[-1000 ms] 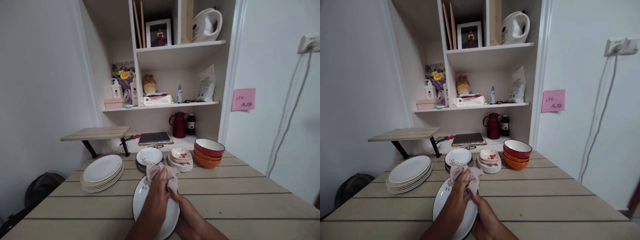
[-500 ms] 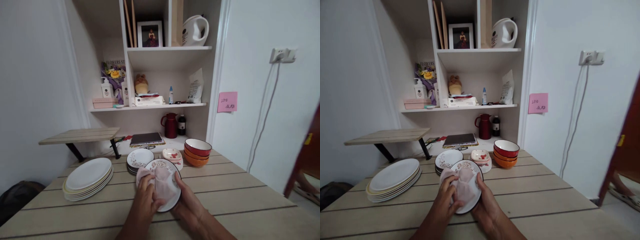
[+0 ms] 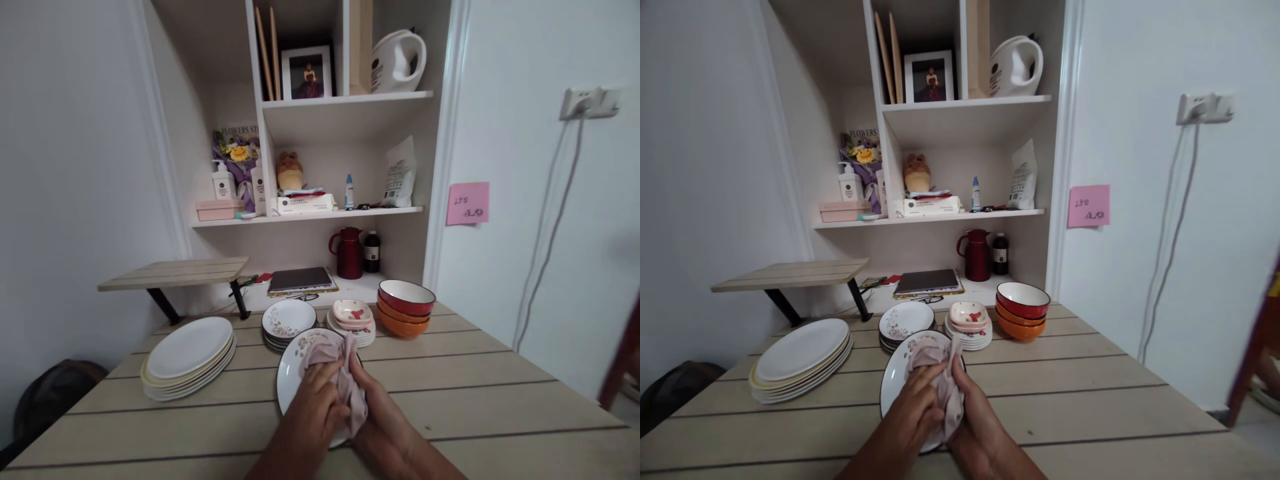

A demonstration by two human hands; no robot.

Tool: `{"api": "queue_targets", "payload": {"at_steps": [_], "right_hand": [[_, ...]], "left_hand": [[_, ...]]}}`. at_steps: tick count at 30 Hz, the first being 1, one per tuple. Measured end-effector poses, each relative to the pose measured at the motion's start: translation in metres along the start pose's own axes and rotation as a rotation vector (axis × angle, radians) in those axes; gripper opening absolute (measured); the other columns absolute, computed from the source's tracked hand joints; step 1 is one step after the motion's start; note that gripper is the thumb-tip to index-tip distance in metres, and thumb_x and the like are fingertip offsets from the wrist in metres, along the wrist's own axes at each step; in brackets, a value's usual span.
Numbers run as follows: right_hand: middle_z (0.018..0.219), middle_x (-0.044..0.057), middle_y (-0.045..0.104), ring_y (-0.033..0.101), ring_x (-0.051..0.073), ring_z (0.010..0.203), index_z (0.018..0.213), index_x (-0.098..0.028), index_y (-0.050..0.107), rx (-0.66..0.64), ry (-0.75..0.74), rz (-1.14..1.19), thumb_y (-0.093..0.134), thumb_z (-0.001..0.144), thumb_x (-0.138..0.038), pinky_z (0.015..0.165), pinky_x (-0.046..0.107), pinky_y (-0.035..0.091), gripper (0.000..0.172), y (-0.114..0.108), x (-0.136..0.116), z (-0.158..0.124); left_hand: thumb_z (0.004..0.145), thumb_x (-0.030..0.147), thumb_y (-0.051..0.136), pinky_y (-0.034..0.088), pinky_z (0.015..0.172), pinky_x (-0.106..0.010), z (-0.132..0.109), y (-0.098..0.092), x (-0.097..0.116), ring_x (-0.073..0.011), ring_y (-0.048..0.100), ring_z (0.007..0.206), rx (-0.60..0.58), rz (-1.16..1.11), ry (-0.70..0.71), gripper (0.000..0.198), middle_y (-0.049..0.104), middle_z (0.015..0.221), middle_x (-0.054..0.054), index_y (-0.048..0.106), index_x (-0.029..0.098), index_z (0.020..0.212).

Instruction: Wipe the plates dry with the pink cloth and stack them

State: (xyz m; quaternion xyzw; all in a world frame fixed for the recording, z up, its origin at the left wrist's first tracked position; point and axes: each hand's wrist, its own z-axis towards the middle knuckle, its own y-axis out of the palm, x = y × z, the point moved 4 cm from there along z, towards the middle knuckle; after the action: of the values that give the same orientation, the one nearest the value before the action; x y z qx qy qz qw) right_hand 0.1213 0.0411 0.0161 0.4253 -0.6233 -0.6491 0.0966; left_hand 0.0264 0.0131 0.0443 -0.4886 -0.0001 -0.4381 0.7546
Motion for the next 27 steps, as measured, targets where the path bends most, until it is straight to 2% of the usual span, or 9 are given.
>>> {"api": "queue_targets", "payload": {"at_steps": [4, 8, 11, 12, 16, 19, 21, 24, 27], "right_hand": [[0.1, 0.015, 0.073, 0.067, 0.028, 0.089, 0.109, -0.011, 0.065, -0.016, -0.024, 0.024, 0.053, 0.082, -0.06, 0.087, 0.044, 0.048, 0.058, -0.004, -0.014, 0.001], [0.103, 0.013, 0.072, 0.066, 0.024, 0.093, 0.117, -0.012, 0.062, -0.064, -0.066, 0.057, 0.054, 0.085, -0.055, 0.088, 0.038, 0.047, 0.054, -0.001, -0.013, -0.001], [0.106, 0.012, 0.072, 0.066, 0.023, 0.093, 0.123, -0.013, 0.059, -0.08, -0.033, 0.017, 0.055, 0.085, -0.053, 0.089, 0.036, 0.047, 0.055, 0.003, 0.002, -0.002], [0.105, 0.012, 0.072, 0.067, 0.023, 0.092, 0.123, -0.014, 0.06, -0.076, -0.016, 0.001, 0.056, 0.085, -0.052, 0.088, 0.036, 0.047, 0.055, 0.004, 0.007, -0.001], [0.093, 0.011, 0.074, 0.068, 0.019, 0.08, 0.113, -0.012, 0.065, -0.02, 0.053, 0.015, 0.057, 0.085, -0.05, 0.083, 0.031, 0.048, 0.048, 0.003, 0.024, 0.002], [0.089, 0.008, 0.074, 0.067, 0.015, 0.073, 0.106, -0.013, 0.067, 0.005, 0.033, 0.064, 0.057, 0.086, -0.047, 0.074, 0.026, 0.049, 0.04, 0.002, 0.017, 0.002], [0.089, 0.009, 0.074, 0.067, 0.016, 0.074, 0.102, -0.012, 0.068, 0.0, 0.016, 0.07, 0.057, 0.086, -0.05, 0.071, 0.026, 0.049, 0.043, 0.003, 0.006, 0.001], [0.089, 0.013, 0.073, 0.067, 0.022, 0.082, 0.096, -0.009, 0.068, -0.006, 0.053, 0.066, 0.054, 0.083, -0.058, 0.078, 0.033, 0.05, 0.052, 0.002, -0.008, -0.001], [0.093, 0.015, 0.073, 0.067, 0.026, 0.089, 0.102, -0.008, 0.066, -0.009, 0.02, 0.085, 0.052, 0.084, -0.058, 0.085, 0.04, 0.048, 0.055, -0.001, -0.017, -0.001]], "left_hand": [[0.093, 0.032, 0.044, 0.041, 0.101, -0.041, -0.002, -0.006, -0.009, -0.0217, 0.05, 0.119, 0.065, 0.031, -0.023, 0.024, 0.059, 0.127, -0.007, 0.061, 0.021, 0.08], [0.086, 0.027, 0.055, 0.045, 0.094, -0.047, -0.003, -0.018, -0.028, -0.0257, 0.054, 0.109, 0.171, 0.189, -0.082, 0.018, 0.063, 0.113, -0.009, 0.059, 0.02, 0.069], [0.081, 0.017, 0.057, 0.042, 0.099, -0.051, -0.005, -0.026, -0.036, -0.0273, 0.05, 0.116, 0.248, 0.276, -0.15, 0.006, 0.06, 0.12, -0.009, 0.06, 0.02, 0.077], [0.08, 0.013, 0.056, 0.039, 0.102, -0.052, -0.005, -0.026, -0.036, -0.0273, 0.047, 0.12, 0.255, 0.286, -0.158, 0.008, 0.058, 0.124, -0.009, 0.06, 0.02, 0.08], [0.077, 0.001, 0.051, 0.034, 0.109, -0.052, -0.004, -0.014, -0.026, -0.0256, 0.037, 0.133, 0.132, 0.233, -0.165, 0.023, 0.048, 0.14, -0.008, 0.059, 0.019, 0.089], [0.079, 0.004, 0.053, 0.033, 0.11, -0.051, -0.001, -0.002, -0.01, -0.0255, 0.036, 0.134, 0.006, 0.141, -0.13, 0.025, 0.046, 0.143, -0.009, 0.058, 0.019, 0.099], [0.082, 0.009, 0.054, 0.034, 0.111, -0.048, 0.0, 0.001, 0.0, -0.0243, 0.038, 0.134, -0.036, 0.078, -0.096, 0.02, 0.047, 0.142, -0.009, 0.059, 0.02, 0.099], [0.084, 0.012, 0.054, 0.036, 0.11, -0.044, 0.0, -0.001, 0.006, -0.0219, 0.042, 0.131, -0.049, 0.03, -0.055, 0.013, 0.051, 0.14, -0.006, 0.06, 0.021, 0.091], [0.083, 0.009, 0.053, 0.037, 0.109, -0.044, -0.001, -0.006, 0.0, -0.0212, 0.045, 0.129, -0.037, 0.073, -0.022, 0.019, 0.054, 0.137, -0.006, 0.06, 0.021, 0.095]]}}
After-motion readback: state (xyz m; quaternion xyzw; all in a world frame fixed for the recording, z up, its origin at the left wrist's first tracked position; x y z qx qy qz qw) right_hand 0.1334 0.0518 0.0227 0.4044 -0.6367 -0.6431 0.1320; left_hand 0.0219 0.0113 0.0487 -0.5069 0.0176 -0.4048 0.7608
